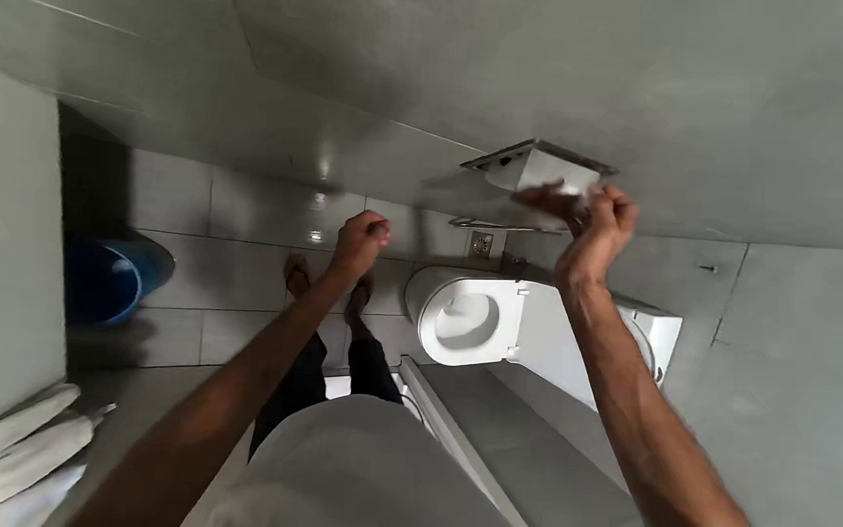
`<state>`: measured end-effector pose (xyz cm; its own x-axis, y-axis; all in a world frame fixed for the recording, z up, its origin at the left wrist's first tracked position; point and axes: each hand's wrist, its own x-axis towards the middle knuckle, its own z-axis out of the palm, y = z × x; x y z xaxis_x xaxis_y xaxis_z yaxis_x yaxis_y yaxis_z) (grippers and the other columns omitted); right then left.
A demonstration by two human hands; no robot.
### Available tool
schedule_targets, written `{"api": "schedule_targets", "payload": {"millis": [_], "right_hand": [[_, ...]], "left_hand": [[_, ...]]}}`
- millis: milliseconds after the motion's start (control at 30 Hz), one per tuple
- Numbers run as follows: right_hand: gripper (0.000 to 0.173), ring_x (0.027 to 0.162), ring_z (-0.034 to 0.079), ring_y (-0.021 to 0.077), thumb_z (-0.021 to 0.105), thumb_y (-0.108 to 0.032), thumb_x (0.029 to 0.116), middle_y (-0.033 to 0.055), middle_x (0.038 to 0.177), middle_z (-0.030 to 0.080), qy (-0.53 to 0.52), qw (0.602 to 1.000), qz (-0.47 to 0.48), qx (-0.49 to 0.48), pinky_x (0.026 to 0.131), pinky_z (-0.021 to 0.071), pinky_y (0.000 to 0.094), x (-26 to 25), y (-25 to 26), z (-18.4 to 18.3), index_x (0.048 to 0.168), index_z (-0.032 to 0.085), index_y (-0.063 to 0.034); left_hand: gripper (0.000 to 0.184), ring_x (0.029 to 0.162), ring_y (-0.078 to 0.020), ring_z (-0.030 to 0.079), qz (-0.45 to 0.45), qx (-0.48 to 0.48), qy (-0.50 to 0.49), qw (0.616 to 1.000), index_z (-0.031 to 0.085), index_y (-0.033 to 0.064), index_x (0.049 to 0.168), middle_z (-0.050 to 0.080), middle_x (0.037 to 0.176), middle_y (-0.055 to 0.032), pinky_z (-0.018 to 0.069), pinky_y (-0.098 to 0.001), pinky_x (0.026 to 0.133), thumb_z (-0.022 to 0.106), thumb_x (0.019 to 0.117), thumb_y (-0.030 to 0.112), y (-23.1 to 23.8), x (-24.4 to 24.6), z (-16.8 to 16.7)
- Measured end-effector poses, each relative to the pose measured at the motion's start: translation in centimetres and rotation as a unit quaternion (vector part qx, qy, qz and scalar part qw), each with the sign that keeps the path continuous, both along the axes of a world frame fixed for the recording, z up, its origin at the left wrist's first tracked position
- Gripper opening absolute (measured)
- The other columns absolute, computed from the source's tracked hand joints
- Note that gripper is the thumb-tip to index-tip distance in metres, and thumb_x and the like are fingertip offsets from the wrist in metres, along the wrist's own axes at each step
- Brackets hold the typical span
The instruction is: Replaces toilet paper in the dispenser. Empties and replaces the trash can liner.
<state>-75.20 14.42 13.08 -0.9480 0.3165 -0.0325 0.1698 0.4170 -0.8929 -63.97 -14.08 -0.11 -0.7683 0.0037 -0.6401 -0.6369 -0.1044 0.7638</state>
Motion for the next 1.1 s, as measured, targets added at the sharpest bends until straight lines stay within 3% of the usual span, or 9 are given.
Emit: {"api": "schedule_targets", "payload": {"millis": [100, 200, 300, 367, 500, 600, 833, 1000, 1100], "right_hand": [[0.022, 0.074, 0.06, 0.007, 0.038, -0.032, 0.1095, -0.0074, 0.086, 0.057, -0.046, 0.995, -0.024, -0.09, 0.07, 0.0563, 0.0304, -0.3, 0.4, 2.0, 0.112, 0.054, -0.0176], [0.045, 0.065, 0.068, 0.0181, 0.023, -0.048, 0.1106, 0.0017, 0.072, 0.064, -0.193, 0.954, -0.071, -0.22, 0.063, 0.0612, 0.0416, -1.1, 0.2, 3.1, 0.102, 0.054, -0.0175], [0.044, 0.073, 0.07, 0.0162, 0.028, -0.048, 0.1082, 0.006, 0.088, 0.07, -0.288, 0.918, -0.123, -0.242, 0.061, 0.0603, 0.0331, -1.8, 0.8, 2.3, 0.106, 0.058, -0.0169], [0.045, 0.079, 0.072, 0.015, 0.029, -0.048, 0.1089, 0.007, 0.095, 0.072, -0.303, 0.916, -0.092, -0.248, 0.063, 0.0606, 0.0293, -2.1, 2.4, 1.5, 0.109, 0.06, -0.0154], [0.04, 0.07, 0.071, 0.0096, 0.032, -0.041, 0.1108, 0.0055, 0.088, 0.072, -0.311, 0.923, -0.056, -0.22, 0.057, 0.059, 0.0213, -2.2, 3.5, 1.1, 0.104, 0.061, -0.0135], [0.041, 0.079, 0.073, 0.0107, 0.03, -0.036, 0.112, 0.0048, 0.09, 0.073, -0.31, 0.916, -0.045, -0.249, 0.067, 0.062, 0.0246, -2.3, 4.0, 1.3, 0.104, 0.063, -0.0129], [0.027, 0.07, 0.073, 0.0105, 0.036, -0.012, 0.1083, 0.0087, 0.087, 0.075, -0.314, 0.922, -0.03, -0.223, 0.056, 0.0597, 0.0214, -2.6, 3.9, 1.1, 0.104, 0.063, -0.0082], [0.024, 0.068, 0.072, 0.0127, 0.042, 0.005, 0.0983, 0.0119, 0.088, 0.074, -0.32, 0.915, -0.017, -0.247, 0.056, 0.0599, 0.0233, -2.6, 3.8, 0.8, 0.1, 0.063, -0.0049], [0.031, 0.061, 0.07, 0.0105, 0.039, -0.014, 0.1071, 0.0091, 0.077, 0.072, -0.32, 0.906, -0.023, -0.277, 0.052, 0.0587, 0.0218, -2.5, 3.7, 1.2, 0.094, 0.066, -0.0068]], "left_hand": [[0.023, 0.097, -0.0218, 0.069, 0.037, 0.006, 0.076, 0.996, 0.066, -0.0007, 0.117, 0.071, 0.107, -0.0144, 0.0571, -0.0417, 0.088, 0.056, 0.1039, 0.015, 3.4, -2.9, 1.1], [0.029, 0.101, -0.0187, 0.069, 0.059, 0.018, 0.171, 0.983, 0.063, 0.0004, 0.123, 0.069, 0.113, -0.0133, 0.0579, -0.0369, 0.088, 0.064, 0.1001, 0.017, 7.8, -5.0, 2.5], [0.053, 0.118, -0.0218, 0.062, 0.102, 0.013, 0.205, 0.973, 0.056, 0.0043, 0.141, 0.061, 0.133, -0.0152, 0.056, -0.0367, 0.093, 0.071, 0.0955, 0.027, 11.6, -7.2, 4.0], [0.058, 0.121, -0.0238, 0.058, 0.13, -0.016, 0.228, 0.965, 0.058, 0.0053, 0.139, 0.058, 0.136, -0.0151, 0.0528, -0.0384, 0.097, 0.077, 0.0901, 0.031, 13.4, -8.5, 4.3], [0.067, 0.122, -0.0301, 0.054, 0.15, -0.061, 0.242, 0.957, 0.059, 0.0063, 0.14, 0.054, 0.133, -0.0166, 0.0497, -0.0455, 0.096, 0.078, 0.087, 0.042, 16.1, -9.3, 4.7], [0.07, 0.118, -0.0302, 0.053, 0.169, -0.064, 0.237, 0.954, 0.058, 0.0063, 0.143, 0.052, 0.13, -0.0171, 0.0484, -0.0458, 0.093, 0.074, 0.0881, 0.047, 17.1, -9.8, 4.8], [0.038, 0.106, -0.0229, 0.06, 0.243, -0.12, 0.169, 0.948, 0.075, 0.0117, 0.114, 0.065, 0.116, -0.007, 0.0476, -0.0435, 0.085, 0.08, 0.0862, 0.038, 17.9, -11.9, 6.3], [0.034, 0.107, -0.0241, 0.058, 0.244, -0.164, 0.163, 0.942, 0.077, 0.0132, 0.107, 0.063, 0.113, -0.0059, 0.0457, -0.0448, 0.085, 0.08, 0.0833, 0.037, 18.0, -11.5, 6.3], [0.028, 0.112, -0.0258, 0.055, 0.249, -0.137, 0.184, 0.941, 0.073, 0.0084, 0.104, 0.06, 0.118, -0.0082, 0.0444, -0.0452, 0.087, 0.078, 0.0818, 0.026, 18.3, -10.2, 7.5]]}}
